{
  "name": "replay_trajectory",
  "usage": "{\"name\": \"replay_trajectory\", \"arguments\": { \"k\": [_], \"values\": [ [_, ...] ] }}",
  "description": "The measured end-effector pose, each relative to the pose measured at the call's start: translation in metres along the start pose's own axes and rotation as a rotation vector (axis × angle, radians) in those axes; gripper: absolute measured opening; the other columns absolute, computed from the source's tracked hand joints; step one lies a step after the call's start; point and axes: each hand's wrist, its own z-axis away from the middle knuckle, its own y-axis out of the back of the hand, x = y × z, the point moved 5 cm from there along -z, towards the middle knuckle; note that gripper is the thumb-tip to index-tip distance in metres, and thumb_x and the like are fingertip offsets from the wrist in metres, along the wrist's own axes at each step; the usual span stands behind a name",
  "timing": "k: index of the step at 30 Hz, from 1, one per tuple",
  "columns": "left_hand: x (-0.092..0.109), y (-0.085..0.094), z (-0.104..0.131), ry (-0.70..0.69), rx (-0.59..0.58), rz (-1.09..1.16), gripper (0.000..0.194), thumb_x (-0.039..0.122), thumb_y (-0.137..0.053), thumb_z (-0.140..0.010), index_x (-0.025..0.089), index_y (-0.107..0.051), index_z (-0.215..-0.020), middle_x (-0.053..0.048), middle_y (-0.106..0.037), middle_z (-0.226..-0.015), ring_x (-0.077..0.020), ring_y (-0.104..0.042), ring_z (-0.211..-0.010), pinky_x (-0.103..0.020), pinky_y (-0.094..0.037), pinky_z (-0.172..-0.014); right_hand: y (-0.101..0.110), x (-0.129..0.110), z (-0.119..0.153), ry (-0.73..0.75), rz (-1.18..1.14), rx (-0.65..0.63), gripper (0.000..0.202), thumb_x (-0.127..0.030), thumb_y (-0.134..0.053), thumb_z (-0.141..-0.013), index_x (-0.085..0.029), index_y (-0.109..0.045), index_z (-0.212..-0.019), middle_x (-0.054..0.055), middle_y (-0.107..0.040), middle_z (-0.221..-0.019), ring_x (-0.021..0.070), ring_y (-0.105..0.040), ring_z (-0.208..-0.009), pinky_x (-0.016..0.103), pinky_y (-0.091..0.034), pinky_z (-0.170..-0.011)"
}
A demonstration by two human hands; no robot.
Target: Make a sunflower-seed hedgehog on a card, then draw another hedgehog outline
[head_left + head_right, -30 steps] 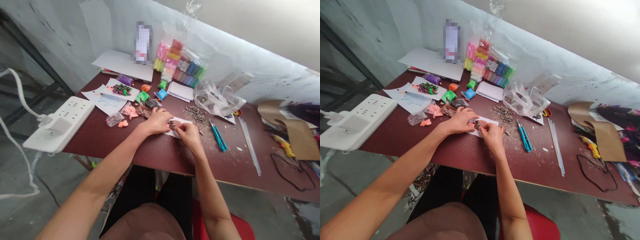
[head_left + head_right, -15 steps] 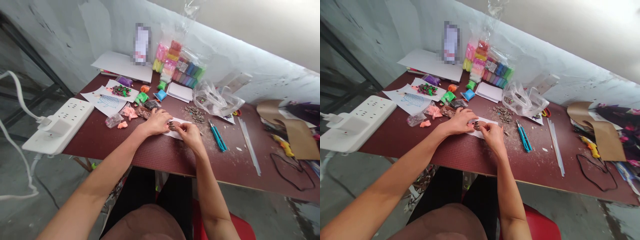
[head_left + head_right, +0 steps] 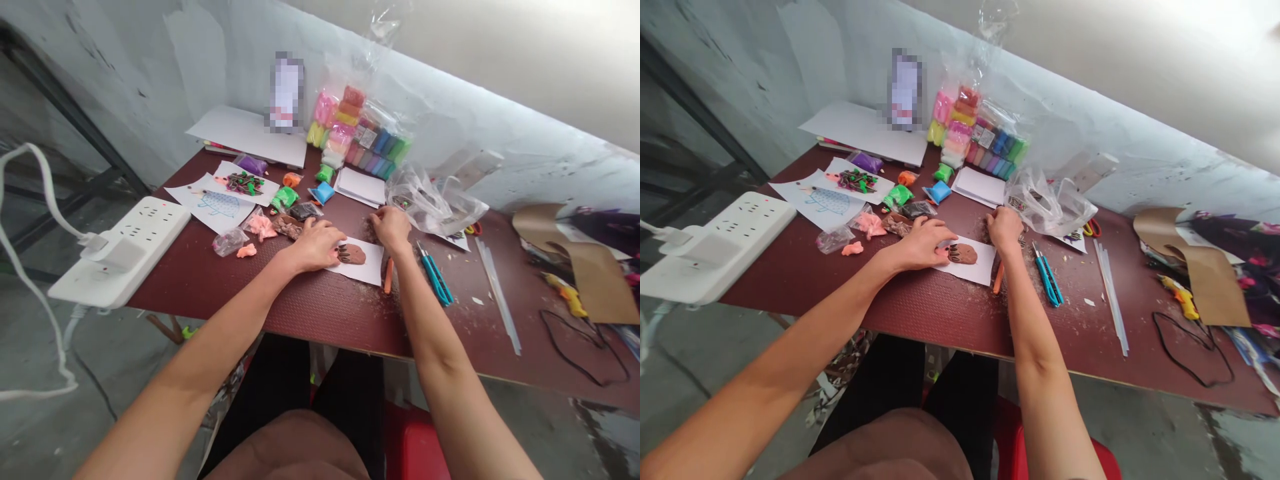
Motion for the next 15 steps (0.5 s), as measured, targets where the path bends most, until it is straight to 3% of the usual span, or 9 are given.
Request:
{"name": "replay_trajectory", "arguments": {
  "k": [6, 10, 15],
  "values": [
    [-0.001, -0.002, 0.0, 0.017, -0.007, 0.004, 0.045, 0.025, -0.064, -0.08, 0.023, -0.069, -0.125, -0.009, -0.072, -0.132, -0.035, -0.049, -0.138, -0.056, -0.026, -0.117, 0.003, -0.001, -0.003, 0.014, 0.019, -0.024, 0.018, -0.021, -0.061, -0.087, -0.015, -0.078, -0.091, 0.02, -0.077, -0.098, 0.0338, -0.069, -0.097, 0.041, -0.049, -0.085],
    [-0.001, -0.002, 0.0, 0.023, -0.01, 0.005, 0.045, 0.022, -0.061, -0.081, 0.023, -0.069, -0.125, -0.01, -0.071, -0.132, -0.0345, -0.049, -0.139, -0.055, -0.026, -0.117, 0.016, 0.011, 0.017, 0.04, -0.227, -0.001, 0.015, -0.023, -0.061, -0.08, -0.017, -0.071, -0.071, 0.013, -0.075, -0.079, 0.0242, -0.065, -0.075, 0.035, -0.047, -0.074],
    [-0.002, -0.001, 0.0, 0.017, 0.011, 0.009, 0.043, 0.022, -0.062, -0.08, 0.024, -0.07, -0.123, -0.009, -0.073, -0.128, -0.0343, -0.051, -0.136, -0.054, -0.028, -0.115, 0.013, 0.007, 0.058, 0.116, -0.812, -0.331, 0.026, -0.041, -0.07, -0.07, -0.017, -0.071, -0.079, 0.008, -0.075, -0.075, 0.0143, -0.053, -0.058, 0.029, -0.043, -0.058]
  ]
}}
